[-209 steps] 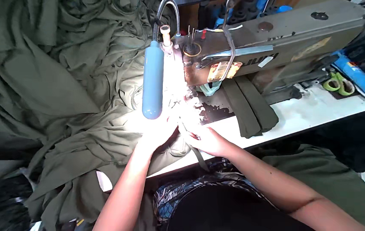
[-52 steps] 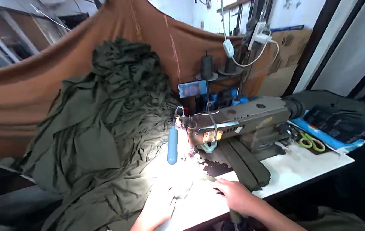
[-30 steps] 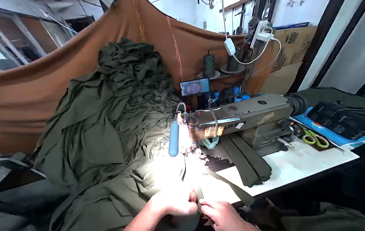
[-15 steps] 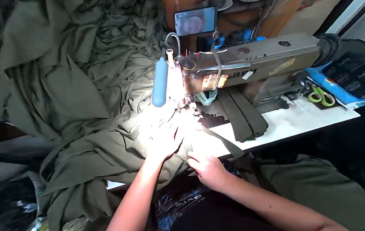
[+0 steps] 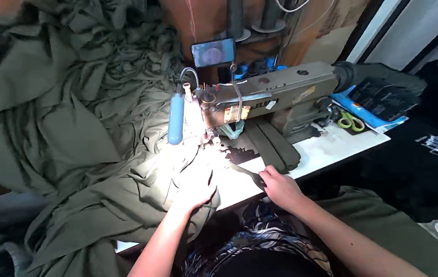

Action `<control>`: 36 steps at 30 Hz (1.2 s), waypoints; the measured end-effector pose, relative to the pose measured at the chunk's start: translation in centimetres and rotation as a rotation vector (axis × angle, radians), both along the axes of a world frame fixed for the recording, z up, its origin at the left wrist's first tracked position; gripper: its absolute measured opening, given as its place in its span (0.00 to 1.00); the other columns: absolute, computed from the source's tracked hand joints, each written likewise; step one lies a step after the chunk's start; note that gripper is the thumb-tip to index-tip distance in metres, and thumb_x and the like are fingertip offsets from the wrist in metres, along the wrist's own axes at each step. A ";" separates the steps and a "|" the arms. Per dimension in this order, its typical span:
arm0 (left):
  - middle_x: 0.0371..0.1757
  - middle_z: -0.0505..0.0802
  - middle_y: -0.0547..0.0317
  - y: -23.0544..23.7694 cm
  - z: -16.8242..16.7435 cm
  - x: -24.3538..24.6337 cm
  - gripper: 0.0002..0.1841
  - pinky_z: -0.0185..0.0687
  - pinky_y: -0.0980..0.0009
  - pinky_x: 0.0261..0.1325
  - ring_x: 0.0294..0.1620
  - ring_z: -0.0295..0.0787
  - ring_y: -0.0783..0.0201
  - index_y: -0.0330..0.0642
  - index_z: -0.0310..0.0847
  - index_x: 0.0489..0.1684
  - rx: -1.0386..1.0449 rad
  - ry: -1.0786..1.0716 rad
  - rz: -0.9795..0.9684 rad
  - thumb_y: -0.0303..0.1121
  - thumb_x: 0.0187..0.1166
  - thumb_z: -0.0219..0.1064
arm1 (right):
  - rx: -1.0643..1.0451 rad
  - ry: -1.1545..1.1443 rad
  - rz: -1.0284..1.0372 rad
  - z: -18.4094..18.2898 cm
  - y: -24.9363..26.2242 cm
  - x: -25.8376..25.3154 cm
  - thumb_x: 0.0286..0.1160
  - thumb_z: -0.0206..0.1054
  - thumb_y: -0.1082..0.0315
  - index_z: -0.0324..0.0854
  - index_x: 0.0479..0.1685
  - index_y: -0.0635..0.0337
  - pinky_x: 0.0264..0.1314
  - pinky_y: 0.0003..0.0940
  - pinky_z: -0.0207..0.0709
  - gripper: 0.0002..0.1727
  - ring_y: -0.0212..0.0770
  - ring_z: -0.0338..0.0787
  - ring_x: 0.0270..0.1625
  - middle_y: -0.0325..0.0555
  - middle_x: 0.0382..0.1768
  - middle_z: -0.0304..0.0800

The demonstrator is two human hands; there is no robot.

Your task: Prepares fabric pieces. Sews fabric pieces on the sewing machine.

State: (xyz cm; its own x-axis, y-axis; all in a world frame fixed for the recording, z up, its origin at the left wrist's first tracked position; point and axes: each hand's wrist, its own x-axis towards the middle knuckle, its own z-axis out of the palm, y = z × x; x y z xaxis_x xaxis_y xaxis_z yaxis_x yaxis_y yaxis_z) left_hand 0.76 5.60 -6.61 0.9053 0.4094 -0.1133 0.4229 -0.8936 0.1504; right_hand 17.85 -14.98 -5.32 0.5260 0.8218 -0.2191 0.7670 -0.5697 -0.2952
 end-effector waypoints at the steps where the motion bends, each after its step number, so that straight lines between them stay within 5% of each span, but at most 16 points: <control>1: 0.89 0.72 0.50 0.1 0.0 -0.1 0.34 0.51 0.42 0.89 0.90 0.62 0.47 0.47 0.66 0.89 0.003 -0.002 -0.002 0.55 0.89 0.43 | 0.015 0.010 -0.006 0.0 0.0 -0.1 0.83 0.59 0.74 0.81 0.65 0.69 0.58 0.58 0.83 0.16 0.64 0.91 0.56 0.65 0.72 0.78; 3: 0.88 0.73 0.51 0.1 -0.5 -0.3 0.32 0.53 0.40 0.88 0.89 0.64 0.46 0.48 0.68 0.88 -0.004 -0.021 -0.003 0.55 0.89 0.44 | 0.051 0.036 0.001 0.1 -0.3 -0.3 0.82 0.60 0.74 0.81 0.62 0.71 0.59 0.58 0.83 0.15 0.63 0.91 0.58 0.65 0.71 0.80; 6: 0.92 0.66 0.53 -0.4 -0.5 -0.1 0.32 0.45 0.40 0.91 0.94 0.52 0.48 0.48 0.66 0.89 -0.020 0.003 0.013 0.54 0.91 0.43 | 0.183 0.089 0.021 0.5 -1.1 -1.0 0.83 0.60 0.72 0.81 0.61 0.72 0.60 0.61 0.81 0.15 0.65 0.91 0.58 0.67 0.61 0.87; 10: 0.93 0.64 0.55 -0.5 -0.7 -0.1 0.32 0.41 0.41 0.92 0.96 0.47 0.49 0.49 0.66 0.89 -0.022 -0.008 0.034 0.55 0.91 0.43 | 0.406 0.327 0.061 1.2 -1.8 -3.1 0.84 0.57 0.70 0.81 0.58 0.69 0.49 0.51 0.81 0.14 0.53 0.90 0.43 0.59 0.39 0.90; 12: 0.89 0.72 0.50 -0.1 -1.0 -0.4 0.30 0.50 0.39 0.89 0.92 0.58 0.45 0.46 0.73 0.84 -0.006 -0.092 0.008 0.52 0.91 0.46 | 0.478 0.523 0.089 1.4 -1.6 -4.1 0.81 0.57 0.71 0.81 0.58 0.67 0.43 0.34 0.76 0.14 0.37 0.82 0.38 0.49 0.37 0.85; 14: 0.73 0.86 0.39 0.5 -1.4 -0.8 0.25 0.66 0.35 0.78 0.78 0.78 0.38 0.37 0.83 0.72 0.014 -0.271 -0.009 0.43 0.87 0.54 | 0.551 0.683 0.151 1.4 -1.6 -5.2 0.76 0.59 0.73 0.82 0.56 0.67 0.42 0.22 0.72 0.14 0.25 0.77 0.36 0.42 0.38 0.83; 16: 0.60 0.90 0.34 1.0 -1.2 -1.0 0.19 0.71 0.34 0.72 0.67 0.85 0.34 0.32 0.86 0.61 0.038 -0.399 0.028 0.36 0.86 0.58 | 0.582 0.770 0.220 1.4 -1.5 -6.6 0.74 0.60 0.74 0.83 0.53 0.67 0.42 0.16 0.71 0.13 0.20 0.77 0.37 0.40 0.38 0.85; 20: 0.72 0.86 0.34 2.4 -0.8 -0.2 0.23 0.61 0.33 0.81 0.76 0.80 0.35 0.30 0.78 0.75 0.095 -0.406 -0.018 0.31 0.82 0.61 | 0.628 0.746 0.365 1.8 -1.0 -8.7 0.76 0.58 0.75 0.84 0.54 0.69 0.46 0.22 0.75 0.14 0.28 0.82 0.41 0.49 0.43 0.89; 23: 0.72 0.87 0.37 2.9 -1.6 0.2 0.23 0.64 0.33 0.78 0.76 0.81 0.37 0.33 0.81 0.72 0.227 -0.405 -0.098 0.35 0.83 0.60 | 0.732 0.657 0.457 1.9 -0.9 -9.7 0.73 0.61 0.77 0.86 0.52 0.69 0.51 0.29 0.81 0.13 0.40 0.88 0.45 0.56 0.45 0.89; 28: 0.76 0.84 0.39 2.3 -1.5 0.6 0.21 0.68 0.42 0.82 0.78 0.79 0.40 0.33 0.79 0.74 0.145 -0.330 -0.106 0.31 0.87 0.58 | 0.821 0.687 0.532 2.2 -1.4 -9.6 0.74 0.61 0.78 0.86 0.48 0.70 0.45 0.24 0.80 0.10 0.37 0.88 0.40 0.55 0.40 0.90; 36: 0.70 0.89 0.41 2.1 -1.9 0.9 0.18 0.75 0.44 0.76 0.73 0.85 0.43 0.35 0.85 0.67 0.231 -0.326 -0.114 0.31 0.85 0.58 | 0.859 0.728 0.579 1.7 -1.7 -9.0 0.72 0.64 0.78 0.86 0.44 0.69 0.39 0.22 0.78 0.08 0.34 0.86 0.33 0.52 0.32 0.90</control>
State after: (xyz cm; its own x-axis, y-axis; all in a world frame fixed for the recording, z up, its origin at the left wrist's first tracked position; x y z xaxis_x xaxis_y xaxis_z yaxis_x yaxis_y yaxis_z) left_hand 1.61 7.72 -8.52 0.9195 0.2858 0.2700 0.2831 -0.9578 0.0498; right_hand 8.85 -16.63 -3.62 0.0256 0.9113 0.4110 0.3444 0.3779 -0.8594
